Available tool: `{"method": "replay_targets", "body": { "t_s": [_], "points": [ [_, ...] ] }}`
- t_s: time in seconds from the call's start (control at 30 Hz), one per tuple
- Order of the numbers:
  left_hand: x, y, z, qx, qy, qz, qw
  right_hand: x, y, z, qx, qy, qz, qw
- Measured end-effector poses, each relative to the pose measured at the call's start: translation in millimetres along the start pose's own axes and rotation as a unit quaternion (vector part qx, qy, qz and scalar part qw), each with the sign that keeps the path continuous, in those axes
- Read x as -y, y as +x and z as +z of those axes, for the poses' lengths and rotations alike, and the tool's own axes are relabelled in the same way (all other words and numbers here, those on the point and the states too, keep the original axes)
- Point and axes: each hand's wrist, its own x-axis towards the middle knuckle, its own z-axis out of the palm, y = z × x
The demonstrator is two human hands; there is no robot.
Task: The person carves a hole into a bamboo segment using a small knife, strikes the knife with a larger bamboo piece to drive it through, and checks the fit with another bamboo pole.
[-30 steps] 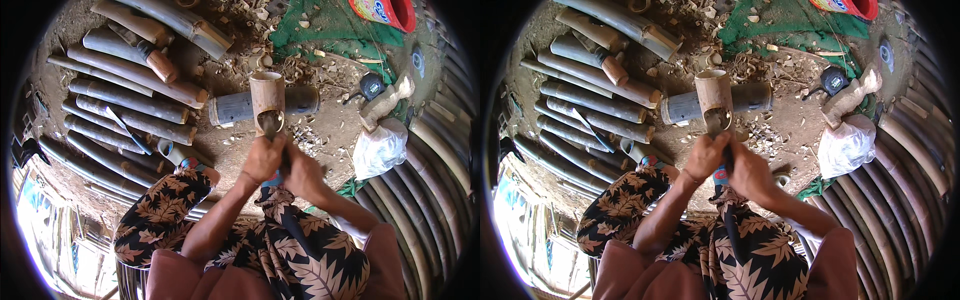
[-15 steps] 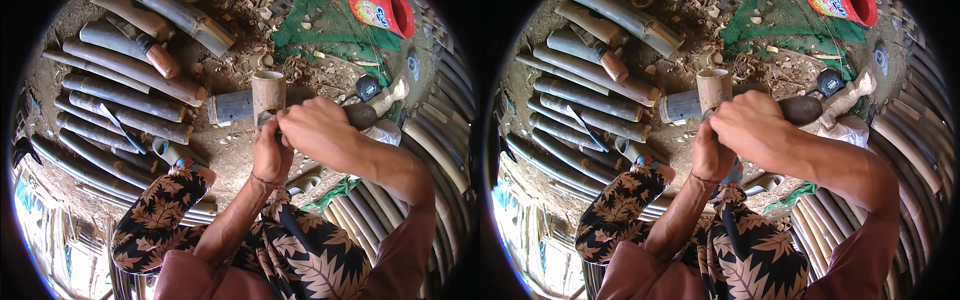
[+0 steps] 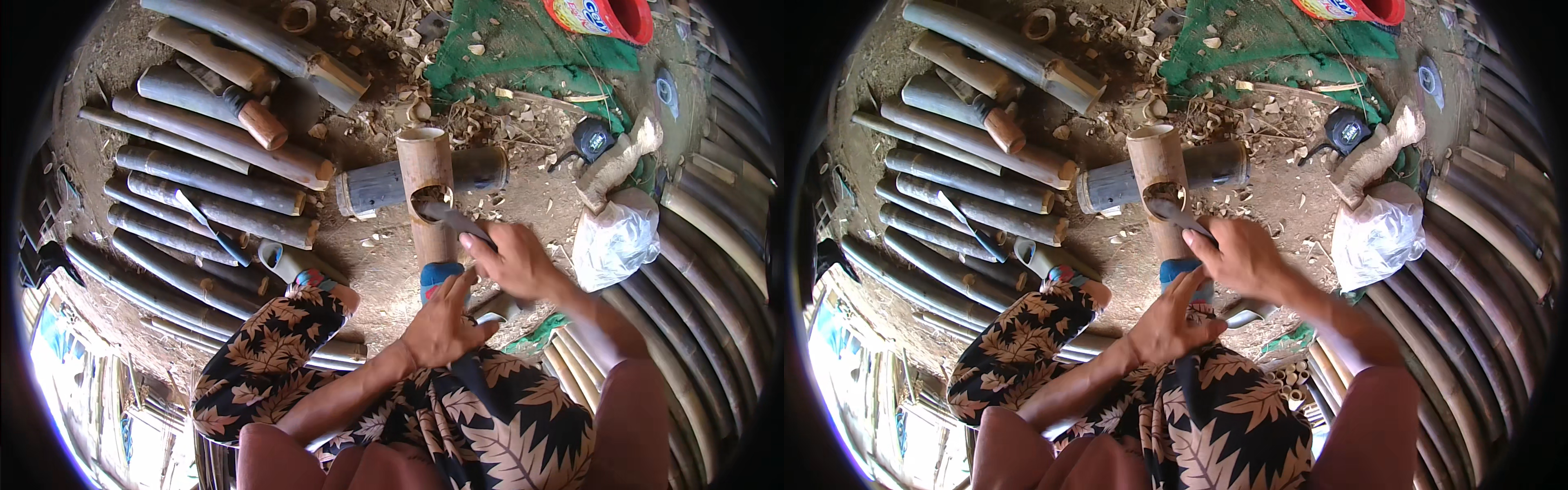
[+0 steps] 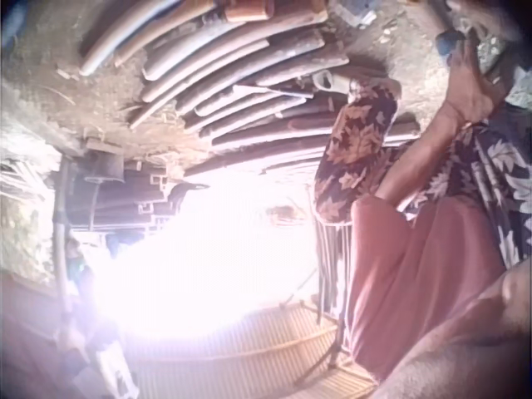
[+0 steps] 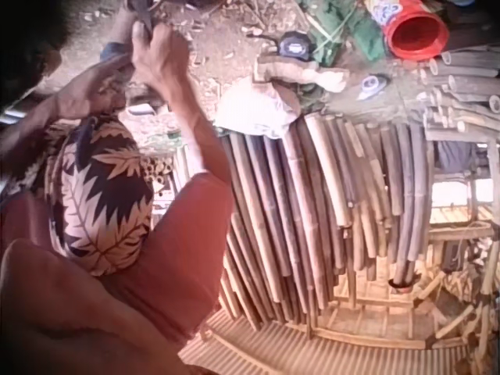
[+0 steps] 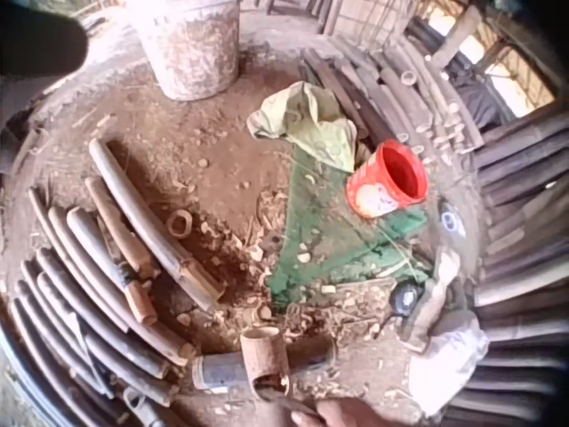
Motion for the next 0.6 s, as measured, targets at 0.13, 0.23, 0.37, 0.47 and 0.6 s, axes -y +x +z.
{"method": "replay_targets", "body": {
  "t_s": [0.13, 0.23, 0.37, 0.47, 0.6],
  "points": [
    [-17, -19, -46, -0.034, 0.240, -0.065, 0.968, -24, -7, 81, -0.082, 0.527, -0.074, 0.843],
    [-33, -24, -114, 0.062, 0.472, -0.060, 0.877, -5, 9, 103, 0.081, 0.769, -0.006, 0.635],
    [-65, 33, -172, 0.216, 0.530, -0.071, 0.817, 1, 29, 101, 0.217, 0.838, -0.005, 0.501],
    [-42, 45, -195, 0.240, 0.457, -0.054, 0.855, 15, 28, 93, 0.152, 0.823, 0.050, 0.545],
    [31, 14, -163, 0.127, 0.294, -0.085, 0.943, 17, 27, 91, 0.068, 0.680, 0.078, 0.726]
  ]
}}
